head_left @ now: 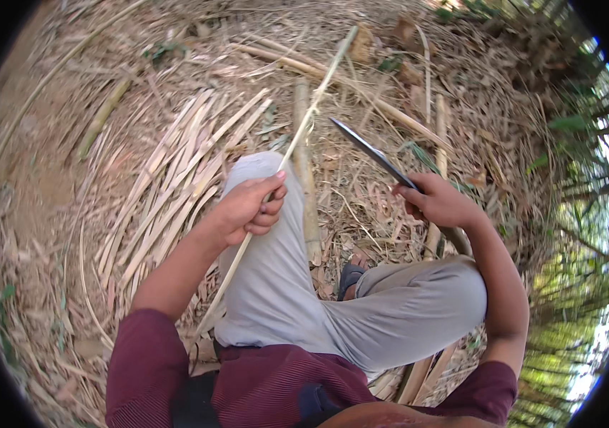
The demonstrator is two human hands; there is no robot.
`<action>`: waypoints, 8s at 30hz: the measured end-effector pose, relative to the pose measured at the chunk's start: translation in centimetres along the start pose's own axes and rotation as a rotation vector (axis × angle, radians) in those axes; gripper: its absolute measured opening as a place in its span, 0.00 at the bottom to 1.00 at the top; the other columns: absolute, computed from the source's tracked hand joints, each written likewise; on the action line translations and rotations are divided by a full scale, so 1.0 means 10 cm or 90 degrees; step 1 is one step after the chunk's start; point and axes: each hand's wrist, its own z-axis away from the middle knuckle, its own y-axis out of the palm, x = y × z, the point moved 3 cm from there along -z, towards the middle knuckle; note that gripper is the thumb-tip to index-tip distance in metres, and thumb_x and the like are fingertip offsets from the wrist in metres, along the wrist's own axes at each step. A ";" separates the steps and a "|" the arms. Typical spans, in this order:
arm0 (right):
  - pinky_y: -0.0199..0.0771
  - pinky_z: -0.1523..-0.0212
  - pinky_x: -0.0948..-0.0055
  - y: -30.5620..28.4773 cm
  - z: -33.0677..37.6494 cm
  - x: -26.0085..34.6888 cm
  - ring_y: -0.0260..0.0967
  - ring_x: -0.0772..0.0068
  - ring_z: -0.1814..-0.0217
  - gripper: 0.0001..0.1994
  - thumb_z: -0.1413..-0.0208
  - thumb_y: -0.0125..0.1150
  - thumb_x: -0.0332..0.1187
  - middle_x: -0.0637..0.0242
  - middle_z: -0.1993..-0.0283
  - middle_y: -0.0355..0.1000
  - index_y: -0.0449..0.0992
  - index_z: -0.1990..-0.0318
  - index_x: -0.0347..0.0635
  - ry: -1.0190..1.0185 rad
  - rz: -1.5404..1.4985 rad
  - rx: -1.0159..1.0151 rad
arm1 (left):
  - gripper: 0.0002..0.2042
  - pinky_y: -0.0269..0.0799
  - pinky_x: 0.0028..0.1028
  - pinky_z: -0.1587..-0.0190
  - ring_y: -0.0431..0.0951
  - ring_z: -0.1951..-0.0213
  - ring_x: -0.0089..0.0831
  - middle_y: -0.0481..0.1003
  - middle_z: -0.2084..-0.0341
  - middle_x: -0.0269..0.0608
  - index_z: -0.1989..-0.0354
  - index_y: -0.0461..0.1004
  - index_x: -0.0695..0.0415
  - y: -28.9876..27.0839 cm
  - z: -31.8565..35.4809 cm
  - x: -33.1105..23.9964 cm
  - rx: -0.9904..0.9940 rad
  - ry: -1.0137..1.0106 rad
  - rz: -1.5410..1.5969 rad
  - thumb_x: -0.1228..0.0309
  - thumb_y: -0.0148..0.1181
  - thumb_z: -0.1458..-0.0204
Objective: The person shaves a thin bamboo strip with a machete while sitting on the ground among bamboo debris.
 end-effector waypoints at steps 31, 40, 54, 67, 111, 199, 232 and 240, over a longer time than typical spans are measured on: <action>0.69 0.83 0.66 -0.13 0.37 0.69 0.69 0.61 0.83 0.33 0.47 0.50 0.69 0.62 0.82 0.68 0.67 0.76 0.43 -0.323 0.465 -0.570 | 0.14 0.39 0.19 0.84 0.47 0.87 0.12 0.55 0.87 0.22 0.72 0.66 0.53 1.36 0.23 0.16 0.038 0.279 0.089 0.61 0.50 0.35; 0.67 0.83 0.63 -0.40 0.42 0.48 0.69 0.60 0.85 0.33 0.46 0.47 0.70 0.64 0.85 0.67 0.68 0.77 0.45 -0.203 0.337 -0.583 | 0.16 0.39 0.19 0.84 0.46 0.87 0.11 0.52 0.87 0.21 0.73 0.65 0.54 1.36 0.33 0.25 0.072 0.245 0.063 0.58 0.47 0.34; 0.68 0.78 0.60 -0.46 0.40 0.44 0.70 0.55 0.81 0.31 0.45 0.51 0.66 0.60 0.82 0.68 0.68 0.74 0.42 -0.154 0.458 -0.611 | 0.15 0.39 0.19 0.85 0.45 0.87 0.13 0.50 0.86 0.21 0.72 0.63 0.53 1.24 0.24 0.39 0.183 0.103 0.223 0.59 0.44 0.33; 0.70 0.82 0.66 -0.17 0.31 0.39 0.70 0.64 0.84 0.32 0.46 0.49 0.68 0.66 0.85 0.68 0.66 0.78 0.45 -0.462 0.676 -0.576 | 0.15 0.41 0.19 0.85 0.45 0.87 0.14 0.50 0.87 0.22 0.72 0.63 0.52 1.34 0.08 0.59 0.222 0.055 0.265 0.61 0.41 0.32; 0.70 0.81 0.66 -0.07 0.28 0.38 0.69 0.63 0.85 0.33 0.49 0.51 0.70 0.64 0.85 0.65 0.66 0.78 0.44 -0.520 0.610 -0.496 | 0.15 0.41 0.20 0.84 0.48 0.87 0.16 0.51 0.87 0.24 0.72 0.62 0.51 1.37 0.29 0.81 0.238 0.025 0.296 0.60 0.42 0.33; 0.47 0.82 0.81 -0.45 -0.11 0.27 0.44 0.88 0.85 0.12 0.40 0.63 0.41 0.83 0.83 0.49 0.69 0.65 0.44 -0.282 -0.592 -0.331 | 0.47 0.64 0.45 0.41 0.63 0.40 0.54 0.59 0.42 0.70 0.32 0.49 0.66 1.07 -0.25 0.08 0.216 0.210 0.142 0.32 0.18 0.42; 0.55 0.82 0.75 -0.28 -0.26 0.10 0.54 0.83 0.85 0.27 0.34 0.44 0.56 0.79 0.86 0.56 0.80 0.62 0.40 -0.215 -0.196 -0.424 | 0.15 0.43 0.17 0.87 0.49 0.89 0.12 0.63 0.84 0.31 0.62 0.68 0.58 0.91 0.04 0.13 0.082 0.139 -0.026 0.59 0.44 0.33; 0.70 0.72 0.53 0.03 -0.06 0.45 0.72 0.47 0.75 0.28 0.45 0.56 0.62 0.51 0.79 0.71 0.74 0.73 0.40 -0.405 0.236 -0.378 | 0.14 0.42 0.18 0.88 0.47 0.91 0.14 0.62 0.84 0.31 0.59 0.67 0.58 0.98 0.02 -0.21 0.137 0.182 -0.017 0.59 0.41 0.32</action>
